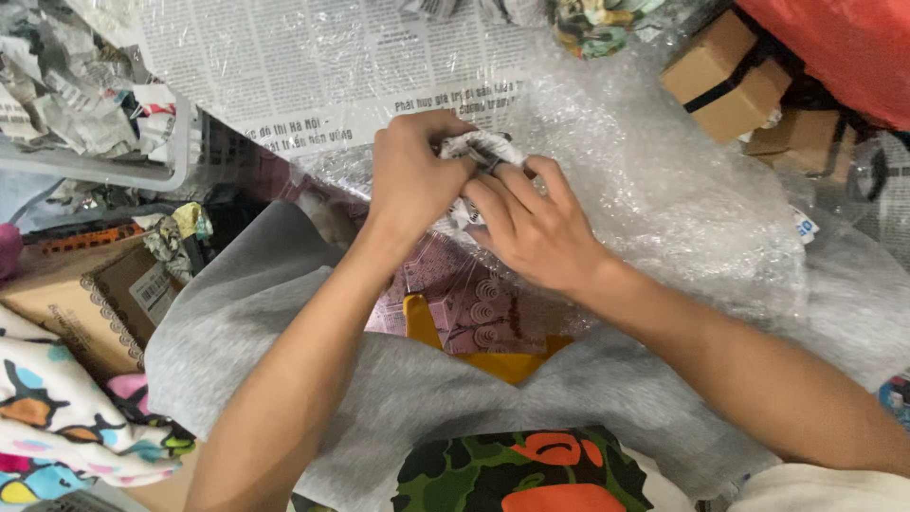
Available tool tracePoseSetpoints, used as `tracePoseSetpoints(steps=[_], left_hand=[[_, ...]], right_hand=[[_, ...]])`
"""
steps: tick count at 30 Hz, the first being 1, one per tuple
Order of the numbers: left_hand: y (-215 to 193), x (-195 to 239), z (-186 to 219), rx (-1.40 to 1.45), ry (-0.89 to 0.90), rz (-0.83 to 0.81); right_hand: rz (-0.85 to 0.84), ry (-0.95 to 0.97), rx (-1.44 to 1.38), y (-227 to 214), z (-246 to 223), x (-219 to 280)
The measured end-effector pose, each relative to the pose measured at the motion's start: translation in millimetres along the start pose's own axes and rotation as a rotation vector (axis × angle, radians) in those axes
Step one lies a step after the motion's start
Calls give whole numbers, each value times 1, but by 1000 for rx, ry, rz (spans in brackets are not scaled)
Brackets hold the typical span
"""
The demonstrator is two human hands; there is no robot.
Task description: The person wraps small white ceramic bowls with newspaper and bubble wrap. They place each bowl on a sheet of newspaper, fold the paper around it, and then wrap the bundle with bubble wrap before setting it aside.
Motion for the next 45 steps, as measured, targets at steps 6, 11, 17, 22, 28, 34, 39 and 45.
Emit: tracePoseSetpoints(steps=[6, 11, 17, 22, 28, 34, 39, 45], left_hand=[[-2, -5, -8, 531, -318, -255], [-8, -6, 11, 834, -331, -301], [-3, 6, 32, 1085, -140, -203], [4, 9, 36, 1095, -77, -91], [24, 14, 45, 744, 120, 91], [39, 14, 52, 616, 129, 123], [37, 14, 63, 448, 119, 126], [36, 19, 72, 448, 179, 106]], right_hand=[[-109, 164, -162, 8, 1, -5], [-119, 506, -813, -3, 32, -16], [78, 734, -1677, -22, 53, -6], [246, 595, -1615, -22, 46, -9], [409, 703, -1286, -19, 45, -1], [700, 872, -1498, 1, 57, 3], [628, 891, -1658, -12, 60, -2], [338, 713, -1502, -30, 61, -10]])
Point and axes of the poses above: each hand's wrist, its own x-axis away from the middle knuckle, its own y-axis out of the palm, z = x × y, the point moved 3 cm from there along -x, towards the middle knuckle, and after that the axes turned 2 degrees about -x, right-handed, at the moved point
